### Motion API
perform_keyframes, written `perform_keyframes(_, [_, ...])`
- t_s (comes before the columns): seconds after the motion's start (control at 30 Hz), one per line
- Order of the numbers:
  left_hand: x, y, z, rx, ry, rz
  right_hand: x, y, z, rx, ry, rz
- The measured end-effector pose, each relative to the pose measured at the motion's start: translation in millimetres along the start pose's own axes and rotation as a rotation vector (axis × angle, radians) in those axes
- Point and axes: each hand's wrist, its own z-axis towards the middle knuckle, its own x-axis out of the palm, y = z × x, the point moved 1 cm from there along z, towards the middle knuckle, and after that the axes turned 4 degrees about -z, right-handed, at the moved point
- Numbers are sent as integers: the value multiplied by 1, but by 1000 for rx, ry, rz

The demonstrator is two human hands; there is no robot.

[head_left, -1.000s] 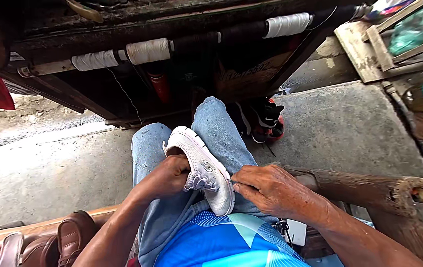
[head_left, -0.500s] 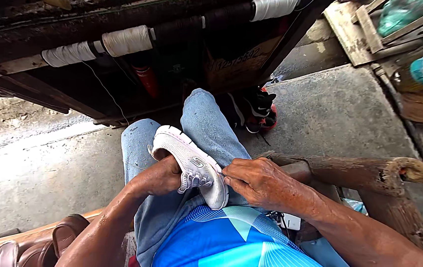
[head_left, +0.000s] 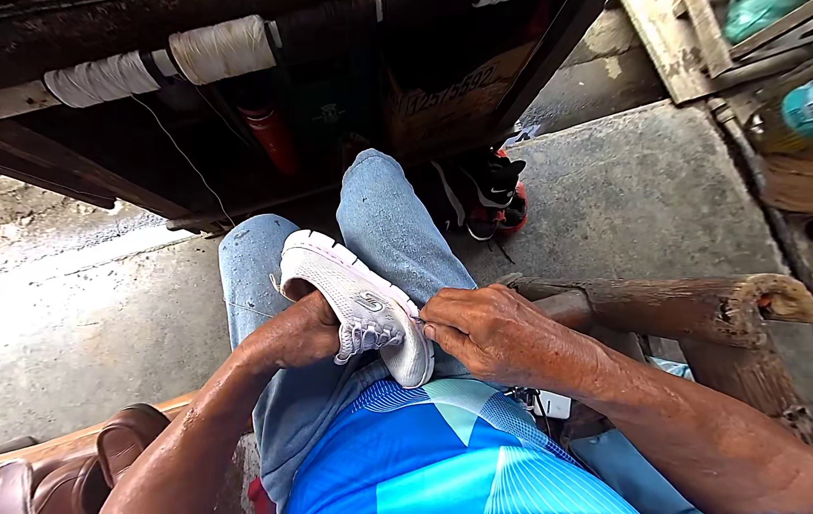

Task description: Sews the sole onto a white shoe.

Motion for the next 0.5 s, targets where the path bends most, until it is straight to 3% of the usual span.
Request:
perform_keyframes(0.3, [2, 6, -5, 88, -57, -3, -5, 1, 0, 98, 75, -32])
perform_keyframes(0.5, [3, -12, 9, -26, 124, 183, -22, 14, 16, 101, 309, -172])
